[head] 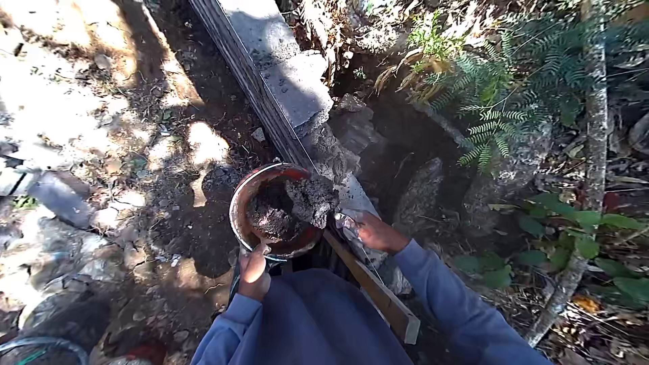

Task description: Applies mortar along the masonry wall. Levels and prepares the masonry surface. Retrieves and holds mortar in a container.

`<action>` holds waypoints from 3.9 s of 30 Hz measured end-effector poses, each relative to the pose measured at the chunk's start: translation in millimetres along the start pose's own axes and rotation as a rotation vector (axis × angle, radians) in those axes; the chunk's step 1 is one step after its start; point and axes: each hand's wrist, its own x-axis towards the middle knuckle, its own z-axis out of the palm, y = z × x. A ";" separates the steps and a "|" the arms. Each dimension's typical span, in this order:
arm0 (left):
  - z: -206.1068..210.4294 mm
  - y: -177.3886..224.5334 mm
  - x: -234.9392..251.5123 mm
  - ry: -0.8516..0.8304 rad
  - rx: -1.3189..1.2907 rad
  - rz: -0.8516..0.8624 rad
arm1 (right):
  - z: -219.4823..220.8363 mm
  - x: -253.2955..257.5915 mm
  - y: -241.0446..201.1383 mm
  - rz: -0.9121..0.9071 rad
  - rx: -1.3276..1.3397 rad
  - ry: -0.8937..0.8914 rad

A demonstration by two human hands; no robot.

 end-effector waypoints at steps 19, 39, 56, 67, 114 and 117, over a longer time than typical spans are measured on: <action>50.5 -1.1 48.2 0.020 0.000 -0.072 | -5.4 108.2 89.8 0.145 0.121 0.756; 65.3 -2.2 30.6 0.089 -0.041 -0.031 | -55.4 138.9 42.1 0.295 -0.522 0.155; 63.1 0.2 32.7 0.088 -0.058 -0.045 | -75.7 143.2 58.0 0.334 -0.421 0.243; 56.6 -3.0 40.1 0.069 -0.068 -0.027 | -136.0 140.7 38.1 0.245 0.197 0.276; -49.6 34.4 73.4 0.232 -0.195 0.053 | 117.9 99.3 -3.1 -0.120 -0.290 0.612; -44.5 29.7 52.7 0.216 -0.172 0.140 | 90.5 102.9 -89.1 -0.061 -0.686 0.299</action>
